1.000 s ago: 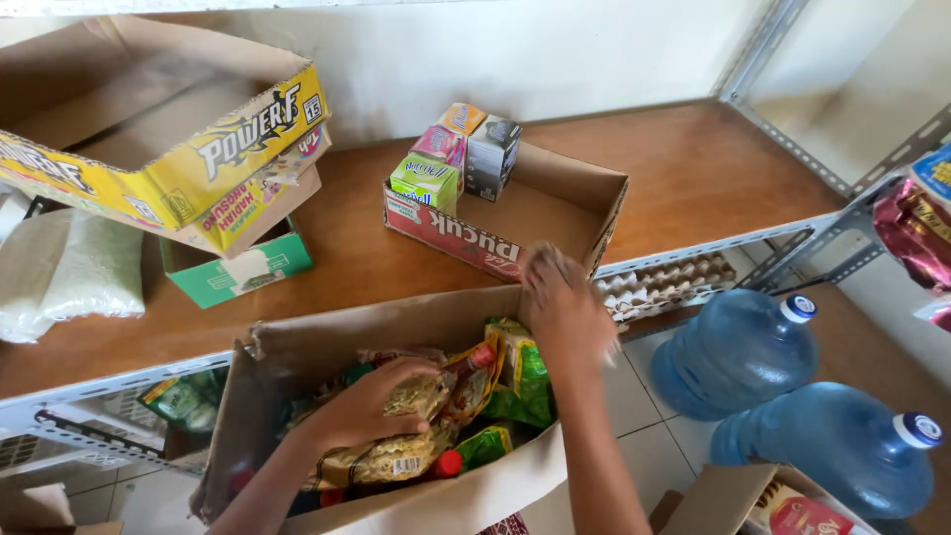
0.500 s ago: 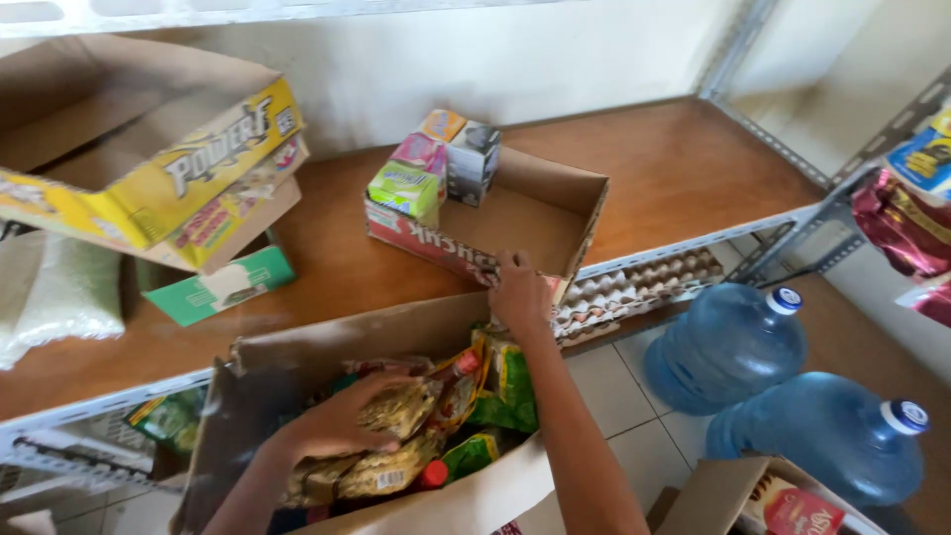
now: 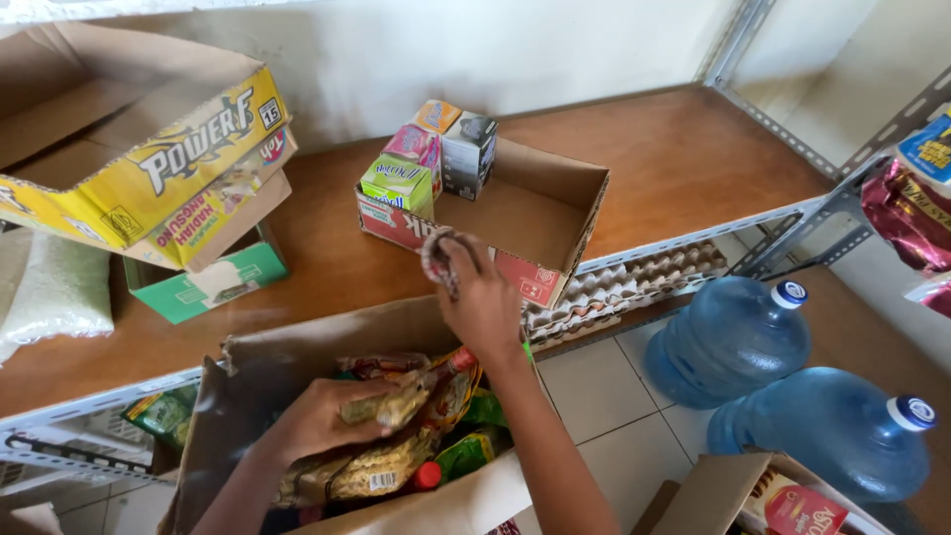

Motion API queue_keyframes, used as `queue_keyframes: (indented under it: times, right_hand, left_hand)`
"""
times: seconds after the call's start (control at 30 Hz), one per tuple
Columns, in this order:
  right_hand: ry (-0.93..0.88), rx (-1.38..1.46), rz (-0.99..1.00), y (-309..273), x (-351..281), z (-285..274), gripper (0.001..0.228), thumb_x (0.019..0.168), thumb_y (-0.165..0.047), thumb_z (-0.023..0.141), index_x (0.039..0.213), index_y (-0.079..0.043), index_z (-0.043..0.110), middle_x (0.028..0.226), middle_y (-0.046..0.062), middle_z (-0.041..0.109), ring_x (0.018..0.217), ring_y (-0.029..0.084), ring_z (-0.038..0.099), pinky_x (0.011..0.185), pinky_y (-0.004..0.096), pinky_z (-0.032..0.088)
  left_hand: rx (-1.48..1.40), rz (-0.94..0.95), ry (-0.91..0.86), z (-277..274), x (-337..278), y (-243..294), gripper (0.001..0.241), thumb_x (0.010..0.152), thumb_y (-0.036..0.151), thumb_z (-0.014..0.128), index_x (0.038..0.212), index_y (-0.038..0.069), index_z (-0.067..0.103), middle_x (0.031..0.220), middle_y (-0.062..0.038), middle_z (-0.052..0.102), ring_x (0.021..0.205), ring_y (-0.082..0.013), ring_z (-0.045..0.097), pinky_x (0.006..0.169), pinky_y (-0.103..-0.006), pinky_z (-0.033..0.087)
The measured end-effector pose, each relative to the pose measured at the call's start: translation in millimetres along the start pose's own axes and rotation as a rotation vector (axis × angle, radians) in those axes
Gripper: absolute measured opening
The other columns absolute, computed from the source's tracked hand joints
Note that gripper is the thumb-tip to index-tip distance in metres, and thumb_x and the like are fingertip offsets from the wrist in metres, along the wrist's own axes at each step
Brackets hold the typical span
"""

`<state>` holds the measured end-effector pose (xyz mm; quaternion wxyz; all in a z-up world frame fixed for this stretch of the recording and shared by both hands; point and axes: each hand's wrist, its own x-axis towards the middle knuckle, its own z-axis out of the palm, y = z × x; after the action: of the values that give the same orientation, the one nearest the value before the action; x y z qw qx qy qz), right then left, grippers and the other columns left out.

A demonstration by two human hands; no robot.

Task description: Sorting, wiping down, and packing various grocery items into a cardboard box.

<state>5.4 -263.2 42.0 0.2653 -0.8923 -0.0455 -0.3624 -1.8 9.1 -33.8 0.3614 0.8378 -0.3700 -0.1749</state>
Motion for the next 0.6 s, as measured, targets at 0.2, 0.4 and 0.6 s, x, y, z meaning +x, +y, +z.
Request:
queue_keyframes:
  times: [0.2,0.4,0.6]
  right_hand:
    - [0.152,0.184,-0.043,-6,-19,9,0.051,0.082,-0.013,0.077,0.132,-0.011,0.063,0.134,0.014,0.066,0.118,0.036,0.069,0.098,0.046,0.056]
    - [0.384,0.508,-0.087,-1,-36,12,0.043,0.095,-0.010,0.067,0.137,-0.003,0.060,0.146,0.018,0.056,0.138,0.038,0.057,0.119,0.050,0.048]
    - [0.248,0.184,-0.446,-26,-60,33,0.048,0.093,-0.027,0.080,0.137,-0.018,0.063,0.147,0.008,0.053,0.139,0.035,0.050,0.110,0.047,0.051]
  left_hand:
    - [0.051,0.147,0.441,13,1,-45,0.053,0.079,0.021,0.085,0.128,0.010,0.070,0.112,-0.011,0.078,0.084,-0.0178,0.078,0.077,-0.0328,0.062]
    - [-0.348,0.043,0.935,-7,13,-8,0.028,0.096,0.018,0.074,0.120,0.003,0.075,0.088,-0.005,0.075,0.071,-0.0092,0.063,0.065,-0.0260,0.054]
    - [-0.750,0.218,1.098,-20,43,57,0.022,0.105,0.017,0.065,0.115,-0.002,0.072,0.098,0.000,0.073,0.085,-0.0045,0.061,0.077,-0.0222,0.051]
